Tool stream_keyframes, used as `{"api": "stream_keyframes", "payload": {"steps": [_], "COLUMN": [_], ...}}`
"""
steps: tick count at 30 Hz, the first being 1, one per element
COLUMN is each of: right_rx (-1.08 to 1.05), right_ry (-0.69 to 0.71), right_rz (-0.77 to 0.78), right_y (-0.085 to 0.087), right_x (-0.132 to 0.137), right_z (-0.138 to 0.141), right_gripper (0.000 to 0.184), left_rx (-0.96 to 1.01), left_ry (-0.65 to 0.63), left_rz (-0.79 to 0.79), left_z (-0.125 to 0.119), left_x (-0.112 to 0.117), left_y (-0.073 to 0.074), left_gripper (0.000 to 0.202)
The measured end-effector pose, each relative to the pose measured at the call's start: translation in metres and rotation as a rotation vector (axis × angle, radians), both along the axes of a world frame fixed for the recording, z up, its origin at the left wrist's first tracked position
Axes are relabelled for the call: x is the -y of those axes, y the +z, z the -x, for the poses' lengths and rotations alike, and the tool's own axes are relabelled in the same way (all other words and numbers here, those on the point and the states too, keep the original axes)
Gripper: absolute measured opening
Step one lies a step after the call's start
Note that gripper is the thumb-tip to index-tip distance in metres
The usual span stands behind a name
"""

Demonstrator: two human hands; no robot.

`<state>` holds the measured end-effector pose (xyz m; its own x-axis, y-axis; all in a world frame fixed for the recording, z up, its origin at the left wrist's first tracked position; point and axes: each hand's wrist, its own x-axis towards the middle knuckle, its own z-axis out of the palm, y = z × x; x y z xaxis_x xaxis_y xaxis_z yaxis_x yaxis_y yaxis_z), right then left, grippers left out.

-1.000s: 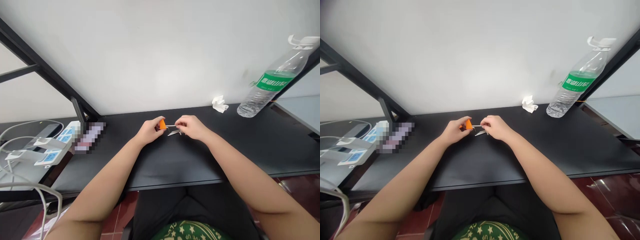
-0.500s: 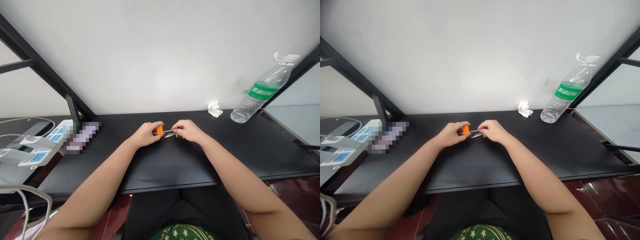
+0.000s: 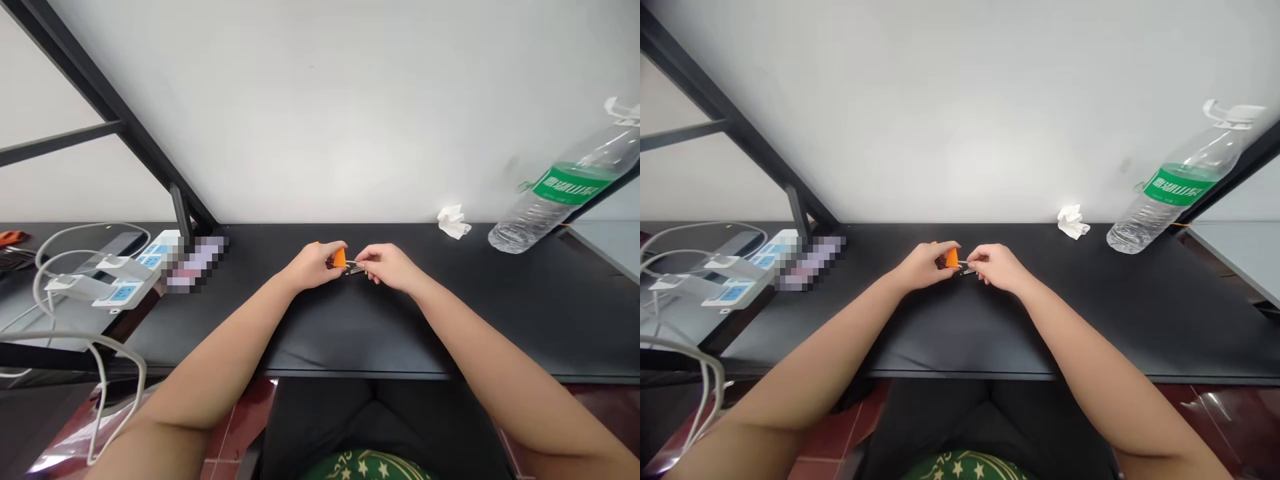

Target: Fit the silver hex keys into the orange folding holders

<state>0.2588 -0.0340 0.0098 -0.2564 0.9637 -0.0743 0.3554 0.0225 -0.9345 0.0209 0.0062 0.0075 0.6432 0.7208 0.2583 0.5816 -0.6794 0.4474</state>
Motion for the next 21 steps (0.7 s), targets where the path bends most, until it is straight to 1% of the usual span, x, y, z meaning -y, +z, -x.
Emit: {"api": "stream_keyframes", "payload": {"steps": [3, 5, 7, 9, 11, 12, 13, 15, 17, 21], "right_rx": [-0.223, -0.349, -0.357, -0.218, 0.042, 0.199, 0.349, 0.567, 0.691, 0.897], "right_ry": [-0.038, -0.055, -0.049, -0.035, -0.014, 0.005, 0.046, 0.141, 0.206, 0.217], "right_rz": [0.066, 0.093, 0.093, 0.036, -0.094, -0.190, -0.277, -0.378, -0.406, -0.408], "right_y": [-0.005, -0.007, -0.007, -0.006, -0.004, -0.004, -0.005, -0.007, -0.009, -0.008], "right_x": [0.002, 0.002, 0.001, -0.002, -0.005, -0.007, -0.008, -0.010, -0.009, -0.001], "right_z": [0.016, 0.023, 0.022, 0.014, 0.000, -0.006, -0.012, -0.018, -0.017, -0.003], "right_gripper": [0.010, 0.017, 0.022, 0.020, 0.015, 0.011, 0.008, 0.008, 0.012, 0.016], "left_rx": [0.000, -0.017, -0.040, -0.038, -0.010, 0.008, 0.028, 0.066, 0.088, 0.071], "left_ry": [-0.001, -0.016, -0.028, -0.008, 0.027, 0.041, 0.053, 0.068, 0.080, 0.080], "left_rz": [-0.095, -0.137, -0.138, -0.111, -0.069, -0.048, -0.025, 0.018, 0.040, 0.002], "left_z": [-0.008, -0.014, -0.017, -0.015, -0.010, -0.007, -0.003, 0.003, 0.007, 0.007], "left_x": [0.004, 0.007, 0.008, 0.006, 0.001, -0.002, -0.005, -0.010, -0.013, -0.014], "left_y": [0.000, 0.000, -0.001, -0.002, -0.005, -0.006, -0.007, -0.009, -0.011, -0.014], "left_gripper": [0.035, 0.029, 0.025, 0.030, 0.040, 0.044, 0.047, 0.051, 0.055, 0.060]}}
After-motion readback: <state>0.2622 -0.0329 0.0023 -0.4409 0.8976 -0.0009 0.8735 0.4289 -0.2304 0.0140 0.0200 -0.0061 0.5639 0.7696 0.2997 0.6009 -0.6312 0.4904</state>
